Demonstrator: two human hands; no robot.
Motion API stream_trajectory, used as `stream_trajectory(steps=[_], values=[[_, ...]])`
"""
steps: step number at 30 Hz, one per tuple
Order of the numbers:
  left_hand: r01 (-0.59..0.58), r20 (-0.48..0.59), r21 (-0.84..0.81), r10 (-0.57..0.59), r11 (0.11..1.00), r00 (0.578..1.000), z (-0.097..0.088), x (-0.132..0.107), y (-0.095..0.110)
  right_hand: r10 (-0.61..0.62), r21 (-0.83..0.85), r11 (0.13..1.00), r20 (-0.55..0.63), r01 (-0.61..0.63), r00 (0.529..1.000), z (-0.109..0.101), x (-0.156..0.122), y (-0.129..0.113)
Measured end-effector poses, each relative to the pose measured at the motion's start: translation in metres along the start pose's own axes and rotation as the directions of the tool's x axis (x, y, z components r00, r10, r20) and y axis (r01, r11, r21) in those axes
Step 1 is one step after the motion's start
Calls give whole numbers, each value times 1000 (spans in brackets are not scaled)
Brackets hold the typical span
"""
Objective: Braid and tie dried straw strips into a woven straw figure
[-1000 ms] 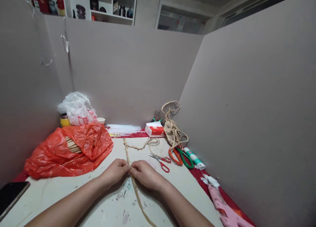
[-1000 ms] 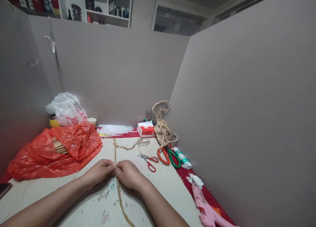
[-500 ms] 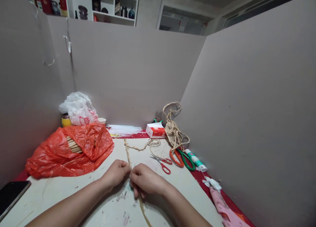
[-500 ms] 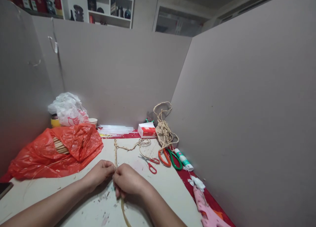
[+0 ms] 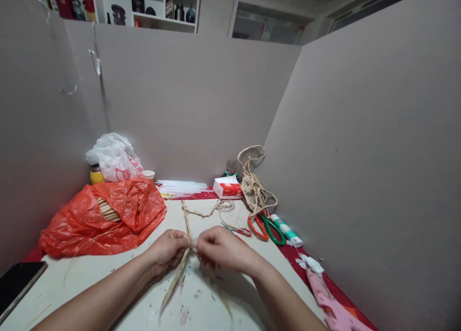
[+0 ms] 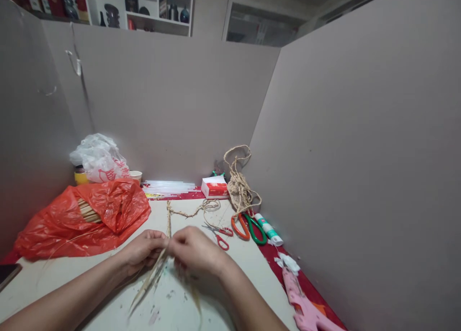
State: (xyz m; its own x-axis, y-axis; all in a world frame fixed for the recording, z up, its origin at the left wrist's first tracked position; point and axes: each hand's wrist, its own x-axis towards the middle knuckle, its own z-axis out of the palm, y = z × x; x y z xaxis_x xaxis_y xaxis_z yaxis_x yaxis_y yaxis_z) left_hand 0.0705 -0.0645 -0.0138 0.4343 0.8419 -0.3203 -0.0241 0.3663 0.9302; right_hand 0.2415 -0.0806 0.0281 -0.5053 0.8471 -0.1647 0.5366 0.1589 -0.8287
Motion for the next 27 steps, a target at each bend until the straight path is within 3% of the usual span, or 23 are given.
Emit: stream_trajectory(steps=[2,3,5,7,9,12,17,21,24,27], values=[[15,50,-16,-14,1000,999,-4,0,1,13,36,999,-290,-2,957,-2,14,15],[17,67,-20,-16,1000,998,-6,1,1,-1,62,998,-330,23,944,0,21,22],[6,89,-16,-4,1000,996,-9,2,0,6,195,980,-255,46,967,8,31,30],[-20,87,11,19,1000,996,-9,2,-1,63,357,934,-86,-28,994,17,35,33],[-41,48,53,38,998,998,-8,3,-2,134,423,897,16,-128,991,22,34,32],[-59,-10,145,61,988,998,-4,2,-3,187,361,915,21,-182,982,21,32,31],[-169,40,292,165,941,986,-4,6,-8,169,301,934,103,-193,980,14,33,38],[-241,40,471,252,849,967,-8,8,-10,202,348,909,109,-227,973,15,35,41],[-250,78,544,248,801,966,-9,4,-4,230,390,890,68,-238,971,18,37,41],[-164,66,531,152,831,986,-8,-1,1,224,392,898,-17,-200,974,25,39,40]])
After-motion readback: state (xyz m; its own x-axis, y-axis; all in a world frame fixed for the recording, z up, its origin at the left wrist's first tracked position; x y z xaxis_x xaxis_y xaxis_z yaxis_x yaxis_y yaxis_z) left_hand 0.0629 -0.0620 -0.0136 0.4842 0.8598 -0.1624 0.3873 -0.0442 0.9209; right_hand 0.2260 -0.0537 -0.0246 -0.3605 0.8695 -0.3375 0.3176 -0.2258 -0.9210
